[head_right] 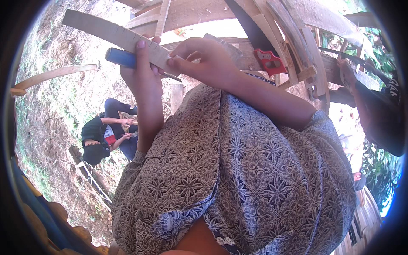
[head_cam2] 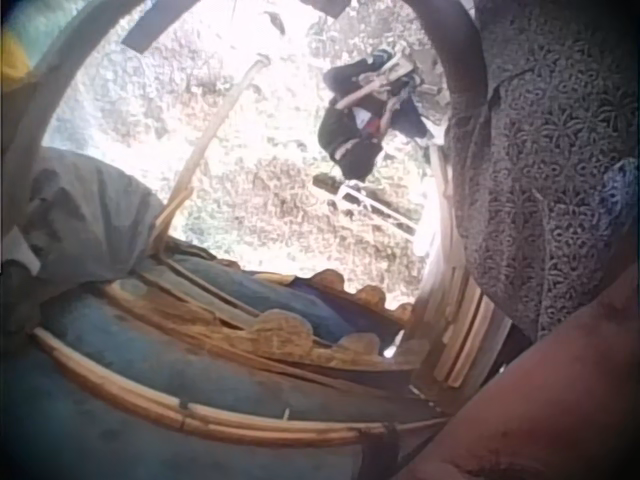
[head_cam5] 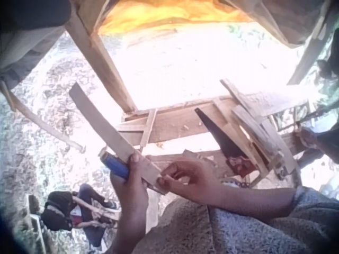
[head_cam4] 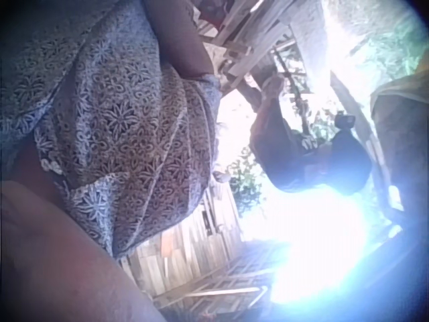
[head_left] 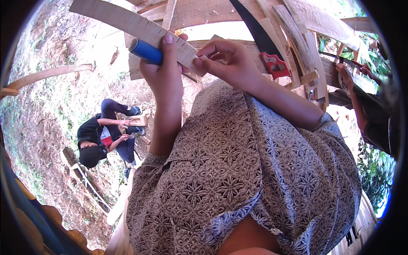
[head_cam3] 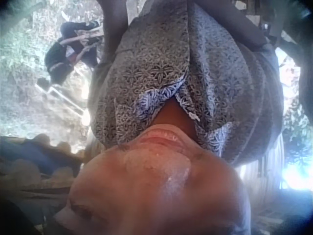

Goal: The person carves a small wooden piece using a chisel and a red-handled tool, repeatedly marking and removing material. Another person works on wood nearby. The carved piece is held and inspected multiple times during the process.

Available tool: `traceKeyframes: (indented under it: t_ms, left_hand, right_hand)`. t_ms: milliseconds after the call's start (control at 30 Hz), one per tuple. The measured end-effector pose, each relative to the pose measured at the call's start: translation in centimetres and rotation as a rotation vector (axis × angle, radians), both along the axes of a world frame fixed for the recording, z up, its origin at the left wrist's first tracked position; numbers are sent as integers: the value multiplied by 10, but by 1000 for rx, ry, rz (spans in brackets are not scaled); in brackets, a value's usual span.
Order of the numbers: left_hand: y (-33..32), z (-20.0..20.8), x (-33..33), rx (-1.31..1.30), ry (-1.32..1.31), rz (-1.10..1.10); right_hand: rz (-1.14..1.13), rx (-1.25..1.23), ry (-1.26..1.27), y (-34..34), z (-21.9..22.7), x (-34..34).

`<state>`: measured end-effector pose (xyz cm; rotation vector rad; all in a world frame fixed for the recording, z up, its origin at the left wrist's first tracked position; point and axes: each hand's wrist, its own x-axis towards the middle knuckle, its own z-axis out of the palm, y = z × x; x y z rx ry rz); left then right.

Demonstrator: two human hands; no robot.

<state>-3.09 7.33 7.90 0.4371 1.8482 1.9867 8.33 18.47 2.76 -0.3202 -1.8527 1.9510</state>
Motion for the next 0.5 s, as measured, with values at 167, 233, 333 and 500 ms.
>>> traceKeyframes:
  t_ms: [167, 233, 333, 500]
  left_hand:
    - [12, -7, 3, 34, 16, -36]
    - [19, -9, 7, 73, -5, -28]
    - [25, -9, 8, 102, 1, 4]
    - [20, -12, -1, 111, 28, -51]
  right_hand:
    - [-126, 328, 104, 18, 3, 4]
    - [-168, 367, 105, 23, 4, 7]
    - [-247, 515, 171, 26, 2, 5]
    - [-341, 390, 233, 20, 3, 5]
